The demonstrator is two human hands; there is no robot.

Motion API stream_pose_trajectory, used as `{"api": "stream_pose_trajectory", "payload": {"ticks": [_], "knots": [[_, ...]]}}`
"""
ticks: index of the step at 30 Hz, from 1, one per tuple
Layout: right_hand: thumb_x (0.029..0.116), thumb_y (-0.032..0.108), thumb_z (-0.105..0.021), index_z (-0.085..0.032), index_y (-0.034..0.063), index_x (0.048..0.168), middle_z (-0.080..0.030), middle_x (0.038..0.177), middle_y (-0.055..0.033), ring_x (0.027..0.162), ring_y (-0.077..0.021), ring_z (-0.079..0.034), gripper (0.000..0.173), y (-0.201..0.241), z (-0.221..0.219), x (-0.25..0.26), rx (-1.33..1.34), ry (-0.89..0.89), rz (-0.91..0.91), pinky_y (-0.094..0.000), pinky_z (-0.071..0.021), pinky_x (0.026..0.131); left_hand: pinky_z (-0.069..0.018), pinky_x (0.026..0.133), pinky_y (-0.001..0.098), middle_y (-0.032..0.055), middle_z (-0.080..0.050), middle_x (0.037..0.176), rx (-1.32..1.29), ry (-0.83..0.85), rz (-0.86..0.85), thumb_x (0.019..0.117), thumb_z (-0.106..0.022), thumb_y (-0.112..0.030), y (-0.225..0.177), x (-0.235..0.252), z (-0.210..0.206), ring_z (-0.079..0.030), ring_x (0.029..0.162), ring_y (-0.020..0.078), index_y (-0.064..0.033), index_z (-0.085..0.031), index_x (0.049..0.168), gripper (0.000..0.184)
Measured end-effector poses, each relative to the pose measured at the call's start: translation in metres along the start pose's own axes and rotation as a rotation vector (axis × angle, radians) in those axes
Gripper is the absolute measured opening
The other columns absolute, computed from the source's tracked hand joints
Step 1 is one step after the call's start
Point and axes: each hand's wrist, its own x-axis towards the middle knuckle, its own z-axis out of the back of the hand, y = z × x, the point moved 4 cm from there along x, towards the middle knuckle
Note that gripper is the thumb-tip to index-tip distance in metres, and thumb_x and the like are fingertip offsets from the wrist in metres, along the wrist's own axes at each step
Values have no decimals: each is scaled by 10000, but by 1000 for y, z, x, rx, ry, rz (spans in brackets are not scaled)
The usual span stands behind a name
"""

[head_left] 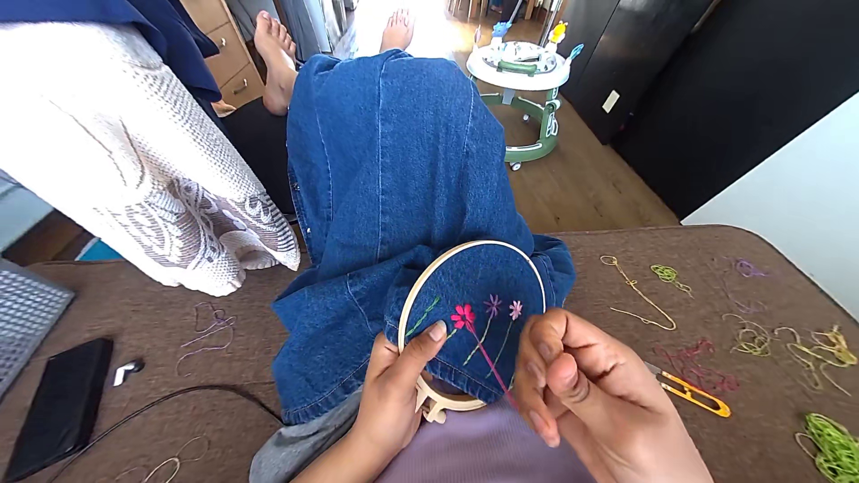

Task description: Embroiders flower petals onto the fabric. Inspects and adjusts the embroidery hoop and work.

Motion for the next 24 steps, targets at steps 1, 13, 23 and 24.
{"api": "stream_pose_trajectory", "payload": {"ticks": [1,13,23,24], "knots": [[1050,279,-572,-595,138,964,-584,804,75,665,5,-603,166,2,2,-3,3,8,-17,-163,-544,597,-628,835,347,109,-762,979,-9,-17,11,961,-671,-134,0,0,0,-754,900,160,-50,-689,1087,152],[1045,275,-581,-623,141,997,-632,794,42,668,-49,-666,148,27,25,-9,-150,-116,117,-198,-595,612,-639,802,354,121,-762,984,-32,-47,52,960,-652,-116,0,1,1,-760,881,173,-34,-665,1097,161],[992,206,-676,-618,181,1136,-663,870,0,632,-69,-668,158,47,20,20,-259,-217,302,-206,-601,552,-641,803,356,122,-766,976,-62,-28,70,972,-650,-132,0,0,0,-763,879,175,-40,-678,1086,150],[979,166,-689,-613,183,1164,-667,898,-1,656,-72,-675,200,50,19,23,-273,-212,312,-210,-610,575,-640,808,356,120,-765,983,-64,-22,72,973,-651,-135,0,0,0,-763,884,175,-41,-674,1097,157]]}}
